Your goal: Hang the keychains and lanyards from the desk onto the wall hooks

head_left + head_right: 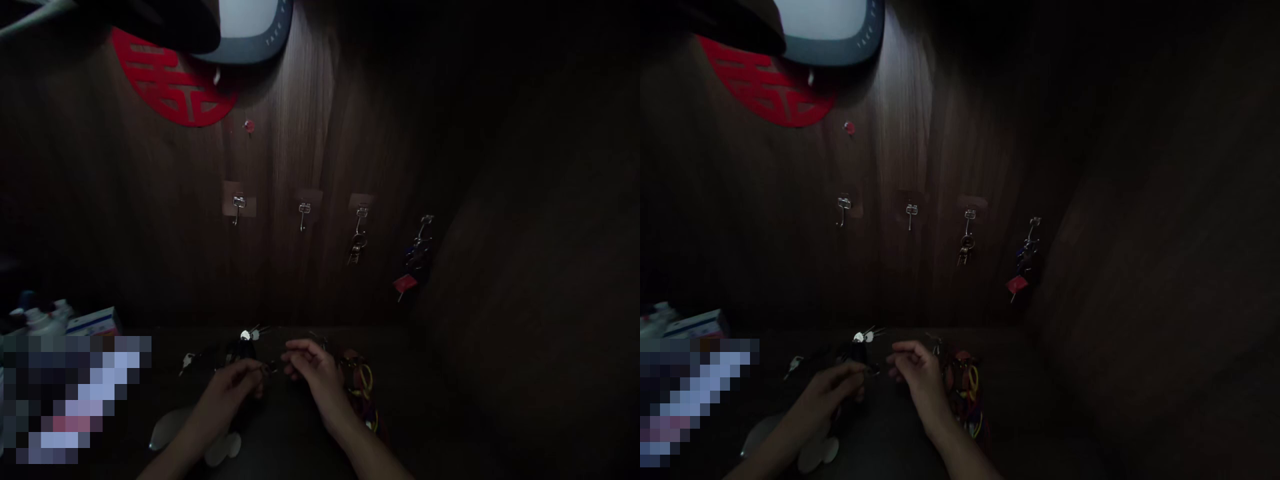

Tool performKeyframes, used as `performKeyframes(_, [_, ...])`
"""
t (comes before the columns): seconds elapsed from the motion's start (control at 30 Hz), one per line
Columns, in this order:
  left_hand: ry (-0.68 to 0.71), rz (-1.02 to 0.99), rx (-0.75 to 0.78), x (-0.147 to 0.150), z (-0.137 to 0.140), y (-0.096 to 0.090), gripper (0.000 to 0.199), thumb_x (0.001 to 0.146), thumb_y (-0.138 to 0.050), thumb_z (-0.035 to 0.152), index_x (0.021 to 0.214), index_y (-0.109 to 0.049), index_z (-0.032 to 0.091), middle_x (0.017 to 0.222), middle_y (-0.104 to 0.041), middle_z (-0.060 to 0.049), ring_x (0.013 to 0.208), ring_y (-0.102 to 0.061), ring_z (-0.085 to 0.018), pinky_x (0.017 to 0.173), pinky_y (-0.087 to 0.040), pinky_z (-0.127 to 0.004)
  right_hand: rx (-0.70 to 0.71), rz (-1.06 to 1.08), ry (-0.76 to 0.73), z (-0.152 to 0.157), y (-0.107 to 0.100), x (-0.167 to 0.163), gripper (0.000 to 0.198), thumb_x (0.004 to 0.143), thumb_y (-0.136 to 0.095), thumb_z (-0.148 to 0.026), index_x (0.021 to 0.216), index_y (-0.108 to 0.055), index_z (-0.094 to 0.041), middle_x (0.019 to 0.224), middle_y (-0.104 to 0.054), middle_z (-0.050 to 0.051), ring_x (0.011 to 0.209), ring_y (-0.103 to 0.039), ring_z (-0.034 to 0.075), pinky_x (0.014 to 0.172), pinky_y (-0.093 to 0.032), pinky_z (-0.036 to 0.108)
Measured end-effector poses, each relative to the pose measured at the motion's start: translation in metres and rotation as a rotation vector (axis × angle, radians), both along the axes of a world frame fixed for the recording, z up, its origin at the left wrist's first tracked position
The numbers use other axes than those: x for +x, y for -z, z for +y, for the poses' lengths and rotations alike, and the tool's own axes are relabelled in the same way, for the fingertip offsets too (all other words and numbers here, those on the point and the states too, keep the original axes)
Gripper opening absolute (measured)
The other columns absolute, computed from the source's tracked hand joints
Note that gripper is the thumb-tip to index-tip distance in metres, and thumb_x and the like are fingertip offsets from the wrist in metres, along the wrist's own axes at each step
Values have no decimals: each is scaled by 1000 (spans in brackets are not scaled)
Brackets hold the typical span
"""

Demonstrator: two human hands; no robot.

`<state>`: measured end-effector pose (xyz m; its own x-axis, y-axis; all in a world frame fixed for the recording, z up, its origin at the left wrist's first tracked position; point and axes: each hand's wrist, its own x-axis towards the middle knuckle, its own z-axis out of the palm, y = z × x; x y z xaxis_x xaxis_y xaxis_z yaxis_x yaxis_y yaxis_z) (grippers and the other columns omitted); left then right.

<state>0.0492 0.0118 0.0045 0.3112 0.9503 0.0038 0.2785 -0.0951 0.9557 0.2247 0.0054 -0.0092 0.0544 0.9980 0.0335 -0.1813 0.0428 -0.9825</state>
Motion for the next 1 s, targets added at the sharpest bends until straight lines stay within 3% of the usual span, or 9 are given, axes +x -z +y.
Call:
performKeyframes(0.1, [-15,-9,-33,0,1,0,29,75,-49,42,75,-66,19,60,-58,2,65,-56,-17,65,-43,-27,249,-366,39,-4,-1,-1,7,76,-61,-23,79,-67,-20,78,-67,2,73,-62,16,67,-47,27])
performKeyframes(0.23, [-31,-12,-43,0,1,2,27,74,-50,42,71,-64,19,59,-57,2,64,-55,-17,64,-42,-27,575,-721,50,-10,4,-1,21,74,-61,-11,90,-67,-24,91,-61,3,86,-59,17,76,-47,28])
performKeyframes(0.4, [-17,7,10,1,-2,1,25,76,-49,39,68,-63,20,59,-57,3,64,-54,-16,64,-43,-26,695,-893,23,-9,11,-1,14,82,-58,-12,86,-66,-22,83,-59,3,81,-57,17,71,-46,28])
performKeyframes(0.53, [-29,29,15,2,-4,-1,25,76,-48,41,73,-62,20,57,-55,4,61,-53,-15,62,-43,-25,645,-860,25,-9,7,0,12,82,-57,-12,83,-66,-21,79,-60,3,76,-57,16,68,-44,26])
performKeyframes(0.77, [-70,104,40,-1,-3,-2,32,80,-44,49,78,-61,22,59,-56,4,63,-56,-17,60,-43,-24,302,-468,49,-9,-5,1,9,82,-57,-26,76,-61,-19,67,-60,-2,64,-55,13,59,-41,22])
performKeyframes(1.0, [-17,220,183,0,-2,14,30,83,-42,45,81,-62,24,71,-67,3,70,-63,-17,66,-47,-22,264,-236,192,-1,-16,17,20,78,-61,-38,73,-58,-18,59,-55,-3,51,-47,10,48,-36,20])
